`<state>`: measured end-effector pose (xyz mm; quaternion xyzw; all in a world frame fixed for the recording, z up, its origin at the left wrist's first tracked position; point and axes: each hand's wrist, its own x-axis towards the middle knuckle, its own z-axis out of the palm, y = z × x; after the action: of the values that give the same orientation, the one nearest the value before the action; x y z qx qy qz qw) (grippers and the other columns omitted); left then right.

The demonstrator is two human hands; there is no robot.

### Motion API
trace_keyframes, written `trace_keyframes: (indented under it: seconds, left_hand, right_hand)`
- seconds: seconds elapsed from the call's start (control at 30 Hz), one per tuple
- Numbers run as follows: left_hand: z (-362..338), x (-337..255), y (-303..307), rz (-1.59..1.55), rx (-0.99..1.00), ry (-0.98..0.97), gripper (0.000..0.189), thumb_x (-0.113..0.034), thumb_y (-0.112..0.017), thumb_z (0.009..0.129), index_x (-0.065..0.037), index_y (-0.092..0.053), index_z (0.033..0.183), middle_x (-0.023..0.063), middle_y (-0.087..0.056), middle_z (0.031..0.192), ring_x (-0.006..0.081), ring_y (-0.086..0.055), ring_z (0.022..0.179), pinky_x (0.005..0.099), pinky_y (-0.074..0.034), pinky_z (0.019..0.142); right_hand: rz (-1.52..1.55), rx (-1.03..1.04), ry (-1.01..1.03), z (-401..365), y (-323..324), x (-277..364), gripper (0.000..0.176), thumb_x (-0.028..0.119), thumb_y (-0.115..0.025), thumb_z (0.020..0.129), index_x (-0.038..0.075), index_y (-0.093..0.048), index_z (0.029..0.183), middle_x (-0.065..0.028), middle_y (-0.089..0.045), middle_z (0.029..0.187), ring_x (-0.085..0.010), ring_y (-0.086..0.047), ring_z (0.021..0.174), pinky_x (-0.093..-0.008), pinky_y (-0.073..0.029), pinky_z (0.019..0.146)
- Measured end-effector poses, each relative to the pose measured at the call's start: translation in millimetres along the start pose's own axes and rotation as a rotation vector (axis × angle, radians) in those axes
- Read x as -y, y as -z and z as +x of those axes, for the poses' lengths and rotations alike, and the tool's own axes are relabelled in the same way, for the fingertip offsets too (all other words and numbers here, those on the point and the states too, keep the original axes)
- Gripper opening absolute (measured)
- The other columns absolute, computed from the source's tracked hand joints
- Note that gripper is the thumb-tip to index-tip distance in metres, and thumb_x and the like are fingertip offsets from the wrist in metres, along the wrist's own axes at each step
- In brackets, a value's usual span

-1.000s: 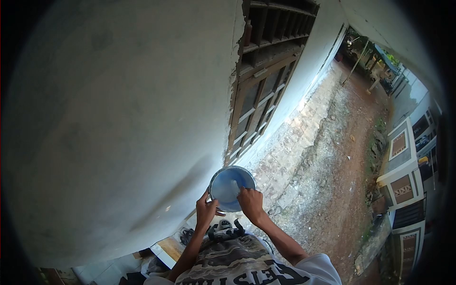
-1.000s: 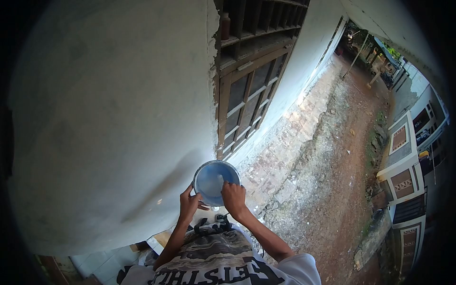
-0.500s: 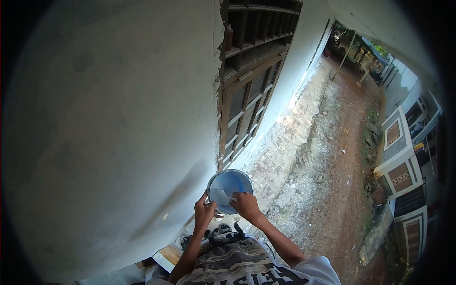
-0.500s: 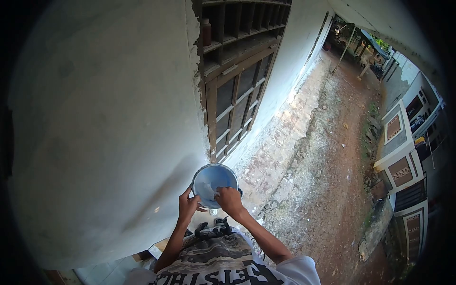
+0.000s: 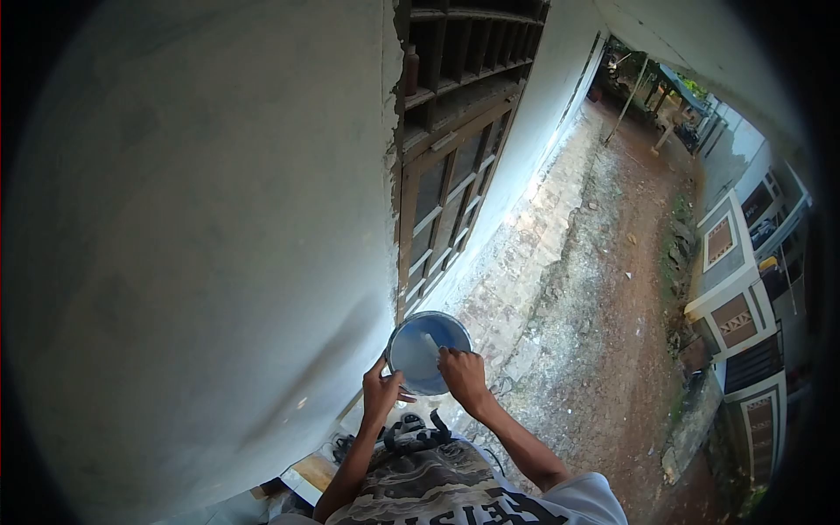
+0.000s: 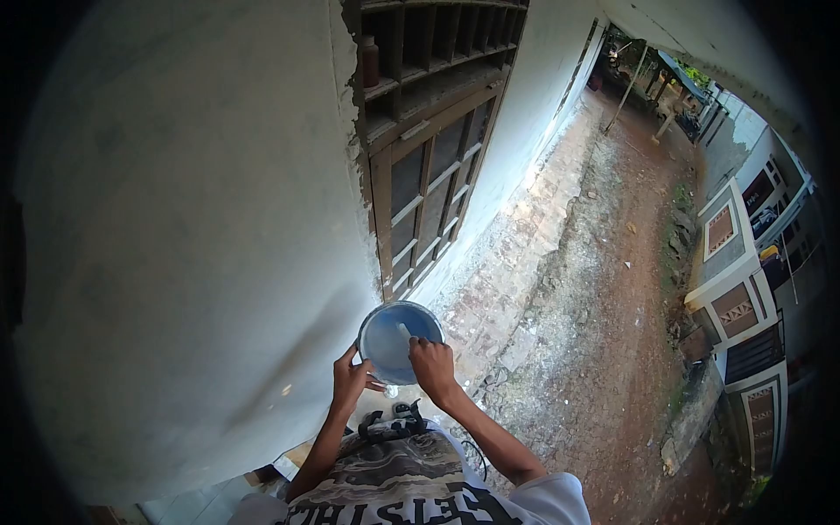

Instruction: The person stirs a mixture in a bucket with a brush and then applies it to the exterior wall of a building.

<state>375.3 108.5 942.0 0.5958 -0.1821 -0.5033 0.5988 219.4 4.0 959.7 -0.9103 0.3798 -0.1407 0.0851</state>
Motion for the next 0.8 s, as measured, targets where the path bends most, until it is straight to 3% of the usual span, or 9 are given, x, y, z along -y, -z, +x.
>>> trace_keyframes:
  seconds: [0.2,0.3,0.53,0.6,0.8]
  left_hand:
    - [1,6,0,0.076,0.013,0.0,0.06,0.003,-0.049,0.081,0.001,-0.042,0.141,0.0165,-0.063,0.078,0.0305,-0.069,0.059,0.0407,-0.063,0.051]
    - [-1,11,3,0.057,0.025,-0.019,0.063,0.002,-0.05,0.082,0.0,-0.039,0.143,0.0157,-0.066,0.078,0.0249,-0.068,0.058,0.0373,-0.062,0.049]
    - [-6,11,11,0.07,0.019,-0.01,0.06,0.002,-0.051,0.082,0.001,-0.042,0.141,0.0157,-0.066,0.078,0.0252,-0.068,0.057,0.0387,-0.062,0.049]
    - [-7,11,12,0.053,0.014,-0.009,0.059,0.002,-0.051,0.082,0.001,-0.042,0.141,0.0154,-0.066,0.078,0.0254,-0.068,0.057,0.0389,-0.062,0.049]
    - [-6,15,16,0.014,-0.03,-0.052,0.058,0.002,-0.051,0.083,0.001,-0.043,0.14,0.0153,-0.065,0.078,0.0267,-0.067,0.054,0.0384,-0.062,0.048]
  right_hand:
    - [0.03,0.142,0.027,-8,-11,10,0.012,0.015,-0.065,0.081,0.004,-0.064,0.081,-0.0156,-0.066,0.07,-0.0333,-0.067,0.067,-0.043,-0.053,0.058]
    - [0.147,0.227,-0.018,-8,-10,19,0.014,0.016,-0.066,0.08,0.003,-0.065,0.083,-0.0176,-0.068,0.076,-0.034,-0.068,0.071,-0.0442,-0.054,0.062]
    - [0.387,0.117,-0.089,-10,-25,12,0.022,0.021,-0.069,0.081,0.005,-0.071,0.096,-0.0202,-0.069,0.082,-0.0395,-0.066,0.075,-0.0454,-0.054,0.067]
    - [0.473,0.088,-0.192,-9,-20,10,0.027,0.022,-0.071,0.08,0.005,-0.072,0.1,-0.0216,-0.069,0.084,-0.0397,-0.066,0.077,-0.0441,-0.055,0.069]
    - [0.539,0.021,-0.25,-7,7,10,0.025,0.019,-0.073,0.08,0.002,-0.071,0.097,-0.0218,-0.068,0.08,-0.0394,-0.067,0.076,-0.0409,-0.054,0.068]
